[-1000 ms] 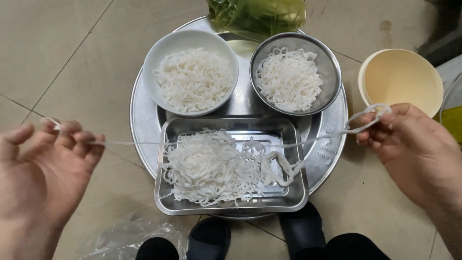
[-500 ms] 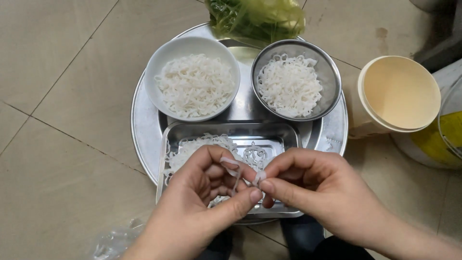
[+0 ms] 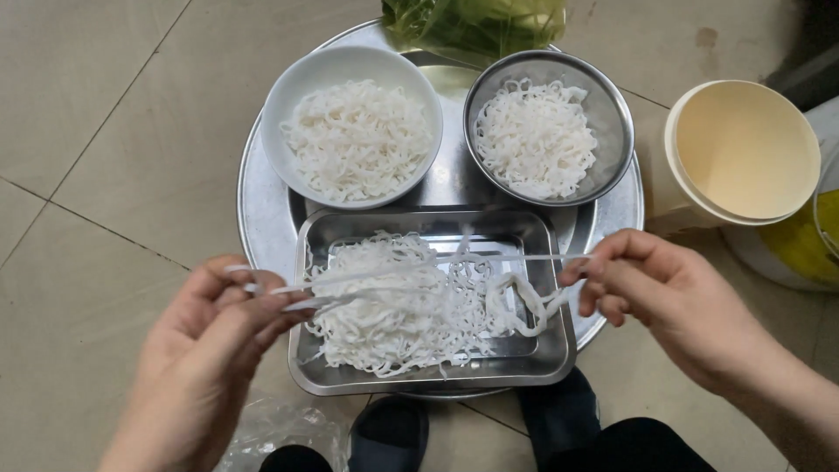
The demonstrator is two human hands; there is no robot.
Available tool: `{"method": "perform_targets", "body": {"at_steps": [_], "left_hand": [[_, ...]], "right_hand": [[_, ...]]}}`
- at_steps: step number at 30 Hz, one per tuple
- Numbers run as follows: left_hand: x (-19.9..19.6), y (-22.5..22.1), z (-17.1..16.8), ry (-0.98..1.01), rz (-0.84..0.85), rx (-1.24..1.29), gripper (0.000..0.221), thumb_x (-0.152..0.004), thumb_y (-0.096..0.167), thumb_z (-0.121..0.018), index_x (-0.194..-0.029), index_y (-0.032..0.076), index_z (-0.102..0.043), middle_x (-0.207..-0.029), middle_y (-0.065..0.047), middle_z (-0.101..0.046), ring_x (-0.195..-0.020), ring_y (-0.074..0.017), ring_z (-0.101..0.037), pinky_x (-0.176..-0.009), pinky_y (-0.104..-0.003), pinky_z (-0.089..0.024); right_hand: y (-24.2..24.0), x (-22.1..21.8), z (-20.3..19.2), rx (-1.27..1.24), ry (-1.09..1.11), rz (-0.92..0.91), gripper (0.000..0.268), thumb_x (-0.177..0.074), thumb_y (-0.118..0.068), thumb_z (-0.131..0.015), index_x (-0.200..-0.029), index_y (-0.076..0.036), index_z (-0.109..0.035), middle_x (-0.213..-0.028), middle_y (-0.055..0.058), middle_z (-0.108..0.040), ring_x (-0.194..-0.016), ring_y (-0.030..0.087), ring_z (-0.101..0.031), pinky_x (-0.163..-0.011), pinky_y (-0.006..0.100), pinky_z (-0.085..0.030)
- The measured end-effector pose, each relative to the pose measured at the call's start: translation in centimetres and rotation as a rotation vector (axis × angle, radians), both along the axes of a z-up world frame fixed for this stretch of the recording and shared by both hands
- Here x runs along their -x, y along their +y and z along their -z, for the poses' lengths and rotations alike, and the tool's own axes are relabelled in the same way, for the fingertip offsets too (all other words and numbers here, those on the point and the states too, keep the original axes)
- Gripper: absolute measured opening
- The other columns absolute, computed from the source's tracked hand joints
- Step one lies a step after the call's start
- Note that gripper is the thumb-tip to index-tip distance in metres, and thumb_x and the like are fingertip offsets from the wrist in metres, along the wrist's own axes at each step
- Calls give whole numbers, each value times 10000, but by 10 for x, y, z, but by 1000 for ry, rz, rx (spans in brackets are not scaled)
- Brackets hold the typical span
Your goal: Manually separating clumps of white noodles and placing them into bowls and a metal tray.
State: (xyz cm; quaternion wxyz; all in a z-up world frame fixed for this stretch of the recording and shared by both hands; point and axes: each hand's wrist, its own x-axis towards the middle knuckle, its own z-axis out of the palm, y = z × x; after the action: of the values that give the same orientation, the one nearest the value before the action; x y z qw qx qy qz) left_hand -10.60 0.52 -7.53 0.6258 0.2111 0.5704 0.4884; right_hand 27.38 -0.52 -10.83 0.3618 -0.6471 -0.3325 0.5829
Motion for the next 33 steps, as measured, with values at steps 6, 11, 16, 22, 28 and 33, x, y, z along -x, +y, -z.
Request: {"method": "perform_targets", "body": {"at_steps": [6, 11, 16, 22, 28, 33], "left_hand": [[52, -6, 8, 430, -118, -104, 237, -959, -69, -647, -1107, 58, -512, -991, -144, -670, -921, -230, -692, -988, -336, -627], [59, -24, 7, 783, -7, -352, 235, -1029, -141, -613, -1195, -32, -486, -1115, -191, -668, -1056, -215, -681, -983, -256, -528], [28, -19, -45, 1335, 416, -778, 128, -921, -83, -693, -1009, 9, -697, -942, -69, -752, -831, -161, -704, -826, -287, -552], [-8, -3, -56, 1284, 718, -1008, 299, -879, 64, -653, -1171, 70, -719, -1207, -101, -747, -1149, -260, -710, -1002, -398, -552], [-20, 6, 35, 1919, 1049, -960, 238, -871, 169, -620, -1100, 198, -677, -884, 5, -711, -851, -268, -692, -1101, -472, -463], [-24, 18, 18, 2056, 936, -847, 215, -851, 138, -641, -1037, 195, -734, -891, -1, -748, -927, -284, -719, -1228, -519, -412]], "right_hand": [[-12, -56, 22, 71, -193, 197, 157, -1097, -63, -588, -1061, 86, -619, -1091, 264, -749, -835, 300, -583, -671, 339, -364], [-23, -65, 21, 7, -375, 199, 148, -1089, -42, -619, -1044, 99, -629, -1109, 263, -769, -783, 303, -580, -720, 360, -444], [-12, -9, -22, -2, -675, -199, 133, -886, -119, -782, -991, -70, -847, -1169, -33, -879, -722, 145, -640, -723, 285, -540], [-6, 57, -18, -811, -773, -885, 422, -926, -84, -629, -1307, -234, -728, -1424, 4, -719, -1121, 263, -764, -893, 418, -606], [8, 108, 33, -1291, -1167, -1032, 177, -930, -93, -688, -1092, -165, -678, -826, -6, -629, -648, 233, -596, -543, 385, -454], [4, 114, 72, -1064, -1377, -964, 309, -1021, -387, -692, -775, -208, -639, -739, 2, -637, -689, 250, -630, -604, 414, -465]]}}
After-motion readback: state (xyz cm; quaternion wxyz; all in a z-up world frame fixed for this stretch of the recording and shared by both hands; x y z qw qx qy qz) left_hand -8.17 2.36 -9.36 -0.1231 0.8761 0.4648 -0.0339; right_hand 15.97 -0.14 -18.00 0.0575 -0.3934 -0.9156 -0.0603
